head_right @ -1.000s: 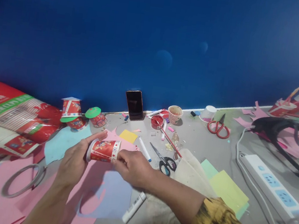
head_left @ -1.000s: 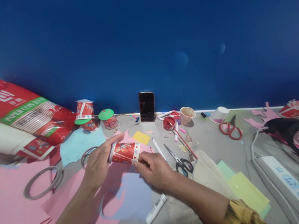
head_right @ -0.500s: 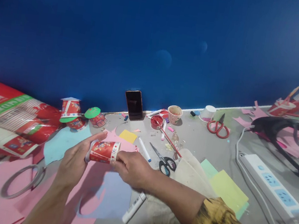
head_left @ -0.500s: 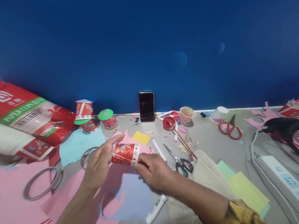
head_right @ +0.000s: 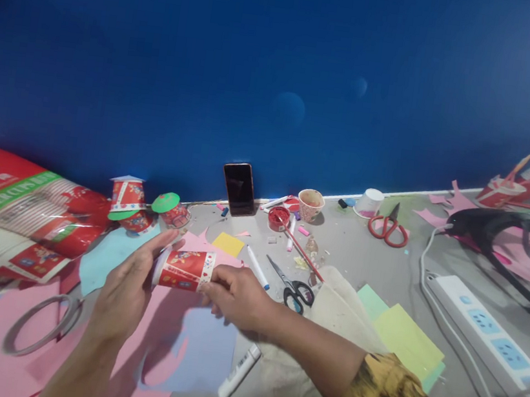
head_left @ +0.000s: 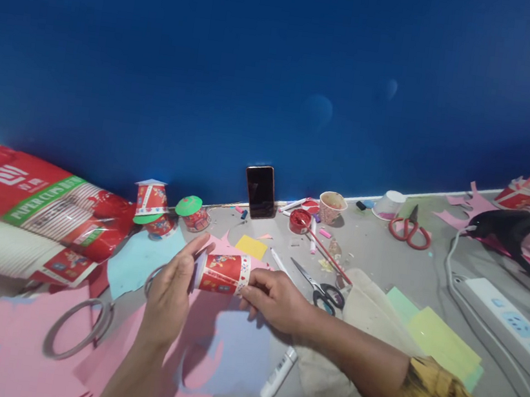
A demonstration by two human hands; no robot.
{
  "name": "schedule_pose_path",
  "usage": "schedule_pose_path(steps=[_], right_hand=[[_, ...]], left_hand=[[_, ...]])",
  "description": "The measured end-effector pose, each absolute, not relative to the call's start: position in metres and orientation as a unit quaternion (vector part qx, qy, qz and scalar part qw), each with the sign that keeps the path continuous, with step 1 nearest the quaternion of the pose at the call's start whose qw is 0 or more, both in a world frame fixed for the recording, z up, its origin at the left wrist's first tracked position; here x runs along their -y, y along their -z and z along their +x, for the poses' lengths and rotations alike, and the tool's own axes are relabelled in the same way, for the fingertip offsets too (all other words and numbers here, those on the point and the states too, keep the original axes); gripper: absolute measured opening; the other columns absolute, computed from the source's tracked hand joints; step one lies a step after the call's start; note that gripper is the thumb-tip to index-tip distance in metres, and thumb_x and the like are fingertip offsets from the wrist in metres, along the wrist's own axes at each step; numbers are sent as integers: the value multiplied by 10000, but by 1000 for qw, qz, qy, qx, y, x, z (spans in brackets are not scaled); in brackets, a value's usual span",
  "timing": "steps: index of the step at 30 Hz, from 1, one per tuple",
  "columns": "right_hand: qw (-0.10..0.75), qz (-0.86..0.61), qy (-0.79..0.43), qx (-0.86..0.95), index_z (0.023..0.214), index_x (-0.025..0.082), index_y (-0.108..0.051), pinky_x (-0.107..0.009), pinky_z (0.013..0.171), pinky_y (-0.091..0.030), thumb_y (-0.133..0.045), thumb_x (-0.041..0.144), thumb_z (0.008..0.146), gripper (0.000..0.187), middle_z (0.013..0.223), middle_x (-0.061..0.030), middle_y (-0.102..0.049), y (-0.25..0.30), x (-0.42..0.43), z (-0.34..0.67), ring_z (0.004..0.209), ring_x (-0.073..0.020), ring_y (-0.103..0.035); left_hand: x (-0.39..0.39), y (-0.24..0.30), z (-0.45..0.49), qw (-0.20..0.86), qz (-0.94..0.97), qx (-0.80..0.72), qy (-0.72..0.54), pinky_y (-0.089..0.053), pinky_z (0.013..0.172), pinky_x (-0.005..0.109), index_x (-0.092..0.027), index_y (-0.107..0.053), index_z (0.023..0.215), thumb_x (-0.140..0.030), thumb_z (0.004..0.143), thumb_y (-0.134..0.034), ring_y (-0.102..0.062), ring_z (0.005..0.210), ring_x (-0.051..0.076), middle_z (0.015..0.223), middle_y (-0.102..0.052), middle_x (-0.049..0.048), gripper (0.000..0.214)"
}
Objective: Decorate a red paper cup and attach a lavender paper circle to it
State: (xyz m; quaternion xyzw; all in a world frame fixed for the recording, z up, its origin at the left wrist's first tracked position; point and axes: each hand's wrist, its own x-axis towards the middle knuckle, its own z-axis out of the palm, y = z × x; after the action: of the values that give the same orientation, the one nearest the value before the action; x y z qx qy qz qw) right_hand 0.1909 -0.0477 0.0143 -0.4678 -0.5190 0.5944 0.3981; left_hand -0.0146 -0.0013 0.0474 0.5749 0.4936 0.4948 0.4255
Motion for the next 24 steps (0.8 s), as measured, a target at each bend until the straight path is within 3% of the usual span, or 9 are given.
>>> schedule_pose_path(steps=[4, 7, 12, 17, 24], right_hand=[[439, -410, -653, 461, 783, 207, -605, -190, 434, -440, -800, 654, 856, 493, 731, 1, -731, -16, 43, 196, 498, -85, -578], [472, -374, -672, 430, 779, 184, -634, -178, 471, -429, -863, 747, 769, 607, 723, -12, -753, -16, 39, 200, 501, -66, -584], [484, -343, -701, 397, 778, 166, -663, -179, 471, -393, -909, 727, 752, 613, 710, -16, -762, -14, 38, 204, 486, -58, -577], [470, -324, -722, 391, 764, 166, -645, -177, 461, -380, -931, 721, 731, 626, 696, -19, -764, -12, 36, 206, 479, -59, -577], [447, -304, -750, 381, 783, 165, -643, -170, 448, -363, -942, 718, 721, 631, 650, -5, -740, -8, 33, 212, 450, -62, -561]], left_hand=[[8, -57, -10, 413, 570, -466, -535, -523, 1242, 480, -199, -756, 1436, -684, 1048, -591, -606, 1502, 378, 1541, -722, 121, 643], [11, -55, -11, 398, 596, -425, -552, -480, 1285, 488, -225, -715, 1502, -639, 1077, -566, -565, 1541, 371, 1594, -682, 102, 611], [15, -47, -12, 354, 642, -397, -552, -400, 1340, 480, -248, -678, 1549, -551, 1111, -553, -491, 1601, 354, 1662, -619, 90, 547], [15, -49, -13, 358, 639, -390, -558, -403, 1339, 497, -246, -743, 1472, -479, 1128, -554, -530, 1573, 340, 1612, -670, 85, 456], [15, -59, -17, 455, 591, -382, -545, -442, 1305, 565, -276, -837, 1319, -436, 989, -787, -591, 1516, 388, 1498, -756, 91, 370]])
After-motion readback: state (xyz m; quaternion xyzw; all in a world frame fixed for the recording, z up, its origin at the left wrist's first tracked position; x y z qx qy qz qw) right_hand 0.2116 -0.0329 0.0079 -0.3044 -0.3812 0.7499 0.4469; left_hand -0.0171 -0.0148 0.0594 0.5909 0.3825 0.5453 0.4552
